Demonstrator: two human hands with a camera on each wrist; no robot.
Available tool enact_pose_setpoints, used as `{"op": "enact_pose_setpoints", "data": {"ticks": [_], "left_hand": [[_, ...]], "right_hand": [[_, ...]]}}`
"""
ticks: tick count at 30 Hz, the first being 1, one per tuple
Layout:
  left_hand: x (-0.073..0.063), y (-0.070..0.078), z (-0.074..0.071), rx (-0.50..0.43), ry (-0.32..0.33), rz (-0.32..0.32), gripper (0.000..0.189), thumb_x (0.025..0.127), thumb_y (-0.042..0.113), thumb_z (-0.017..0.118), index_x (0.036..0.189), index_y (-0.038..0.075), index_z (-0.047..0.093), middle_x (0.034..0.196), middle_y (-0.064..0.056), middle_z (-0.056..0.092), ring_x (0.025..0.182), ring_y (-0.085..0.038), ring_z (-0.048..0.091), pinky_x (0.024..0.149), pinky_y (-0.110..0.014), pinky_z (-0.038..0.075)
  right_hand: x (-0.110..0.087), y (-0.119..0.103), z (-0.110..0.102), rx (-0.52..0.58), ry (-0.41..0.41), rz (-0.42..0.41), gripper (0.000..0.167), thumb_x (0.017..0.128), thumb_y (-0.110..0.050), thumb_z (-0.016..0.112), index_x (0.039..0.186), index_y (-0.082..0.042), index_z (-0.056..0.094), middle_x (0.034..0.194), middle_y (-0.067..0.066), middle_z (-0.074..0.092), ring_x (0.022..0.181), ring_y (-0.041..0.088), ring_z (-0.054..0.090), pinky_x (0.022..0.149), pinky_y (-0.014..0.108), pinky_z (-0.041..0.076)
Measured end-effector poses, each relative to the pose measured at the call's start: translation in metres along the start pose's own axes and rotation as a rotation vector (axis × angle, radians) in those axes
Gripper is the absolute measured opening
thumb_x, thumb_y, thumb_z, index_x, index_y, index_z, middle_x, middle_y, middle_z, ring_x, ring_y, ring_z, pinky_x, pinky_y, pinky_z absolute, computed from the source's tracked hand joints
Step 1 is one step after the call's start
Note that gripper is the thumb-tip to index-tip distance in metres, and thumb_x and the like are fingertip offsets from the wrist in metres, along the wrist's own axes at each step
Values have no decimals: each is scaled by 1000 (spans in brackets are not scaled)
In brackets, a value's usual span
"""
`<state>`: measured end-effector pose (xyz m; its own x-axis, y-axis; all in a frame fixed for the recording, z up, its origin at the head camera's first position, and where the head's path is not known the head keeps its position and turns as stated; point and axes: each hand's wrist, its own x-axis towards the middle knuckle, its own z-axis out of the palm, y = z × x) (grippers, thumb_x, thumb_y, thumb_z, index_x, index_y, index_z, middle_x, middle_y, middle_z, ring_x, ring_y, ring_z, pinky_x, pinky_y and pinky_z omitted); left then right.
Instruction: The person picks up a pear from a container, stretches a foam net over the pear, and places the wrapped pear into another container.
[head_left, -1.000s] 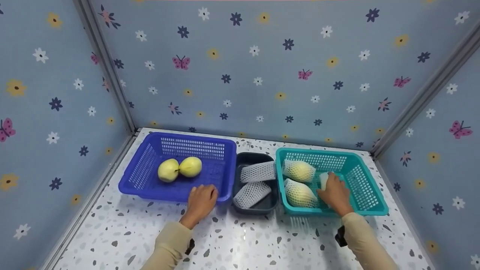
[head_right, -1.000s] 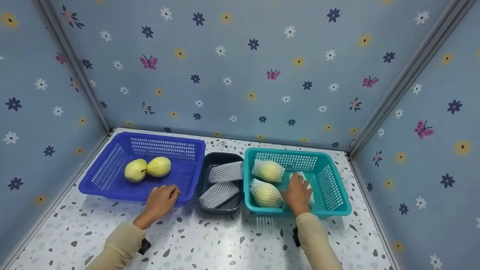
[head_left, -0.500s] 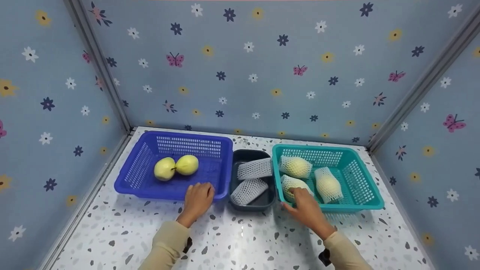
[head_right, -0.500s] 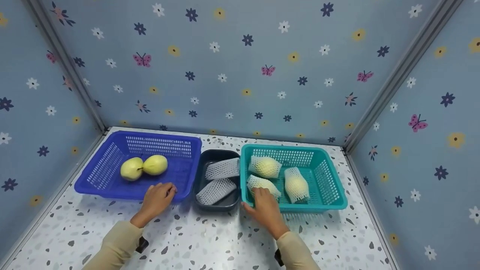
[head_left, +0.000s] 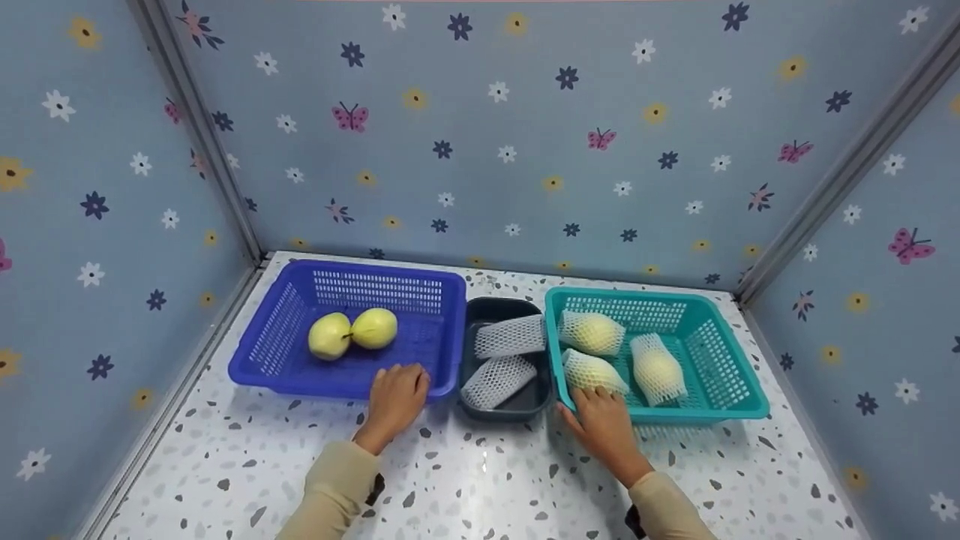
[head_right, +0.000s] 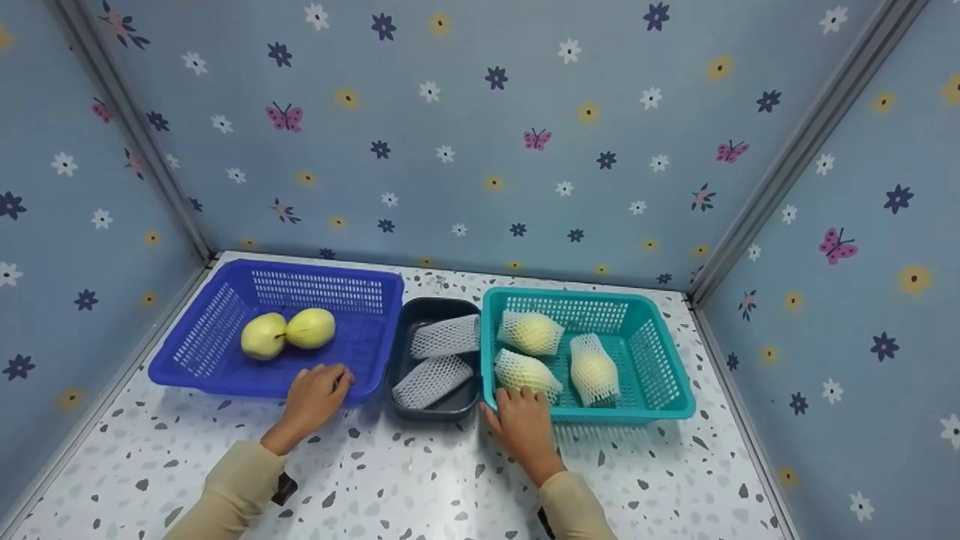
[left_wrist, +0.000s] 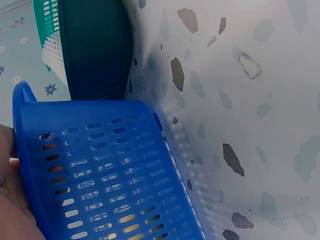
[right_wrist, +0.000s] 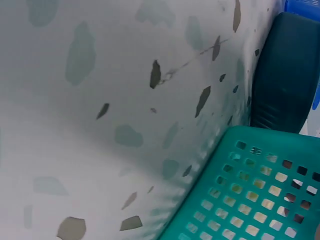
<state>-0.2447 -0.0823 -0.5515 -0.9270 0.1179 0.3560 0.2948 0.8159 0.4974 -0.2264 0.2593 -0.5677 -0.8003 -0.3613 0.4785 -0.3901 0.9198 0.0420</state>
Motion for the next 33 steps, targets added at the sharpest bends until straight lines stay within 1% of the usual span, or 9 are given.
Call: {"op": "enact_pose_setpoints", "data": {"ticks": [3, 6, 8, 13, 17, 21, 25, 30, 33], "left_hand": [[1, 0, 0, 2, 13, 19, 24, 95, 16, 52, 71, 14, 52, 63, 3, 48, 63, -20, 43, 65, -35, 31], [1, 1, -3, -6, -2, 28, 24, 96, 17, 52, 73, 14, 53, 65, 4, 49, 64, -20, 44, 65, -35, 31], [2, 1, -5, -20, -37, 25, 22, 97, 17, 52, 75, 14, 54, 67, 4, 50, 66, -19, 45, 66, -36, 32], [8, 1, -15, -97, -167, -1, 15, 97, 16, 52, 84, 12, 58, 75, 4, 54, 75, -20, 50, 73, -40, 36], [16, -5, -25, -124, -208, -20, 8, 95, 12, 55, 90, 9, 60, 81, 2, 57, 82, -22, 54, 81, -46, 41], [25, -20, -36, -78, -170, -12, 4, 92, 9, 58, 91, 6, 60, 84, -2, 59, 83, -23, 56, 79, -47, 44], [32, -44, -47, -23, -115, -14, 4, 90, 8, 61, 93, 5, 61, 89, -6, 62, 87, -26, 57, 77, -50, 43], [40, -76, -61, 22, -45, -62, 18, 86, 7, 66, 102, 1, 60, 100, -14, 60, 97, -34, 54, 76, -54, 42], [45, -92, -68, 48, -37, -117, 33, 84, 7, 67, 112, -4, 55, 108, -21, 55, 104, -39, 48, 75, -57, 42]], "right_hand": [[-1, 2, 4, 2, 65, -25, 32, 89, -38, 63, 80, -8, 56, 73, 8, 58, 68, 29, 54, 58, 44, 41], [-1, 4, 5, 10, 97, -38, 32, 89, -37, 62, 79, -8, 55, 72, 8, 57, 66, 29, 53, 56, 44, 40], [-1, 4, 6, 12, 102, -37, 32, 90, -38, 61, 80, -8, 56, 72, 8, 57, 67, 29, 53, 56, 44, 41], [-1, 5, 6, 15, 90, -20, 31, 91, -38, 59, 82, -8, 57, 74, 8, 59, 68, 29, 54, 58, 44, 41], [-1, 5, 5, 16, 79, -1, 30, 91, -37, 61, 83, -8, 58, 76, 8, 60, 68, 28, 54, 59, 44, 42], [-1, 5, 5, 13, 59, 13, 31, 92, -38, 60, 84, -8, 58, 77, 8, 60, 70, 28, 55, 60, 44, 42], [-1, 4, 5, 12, 54, 18, 31, 91, -38, 60, 84, -8, 58, 77, 8, 60, 70, 28, 55, 60, 43, 42], [-1, 3, 6, 12, 74, 6, 31, 90, -38, 61, 82, -8, 57, 75, 8, 59, 69, 28, 54, 60, 43, 42], [-1, 3, 6, 3, 88, -11, 31, 90, -38, 60, 81, -9, 56, 75, 7, 58, 68, 28, 53, 59, 43, 42]]}}
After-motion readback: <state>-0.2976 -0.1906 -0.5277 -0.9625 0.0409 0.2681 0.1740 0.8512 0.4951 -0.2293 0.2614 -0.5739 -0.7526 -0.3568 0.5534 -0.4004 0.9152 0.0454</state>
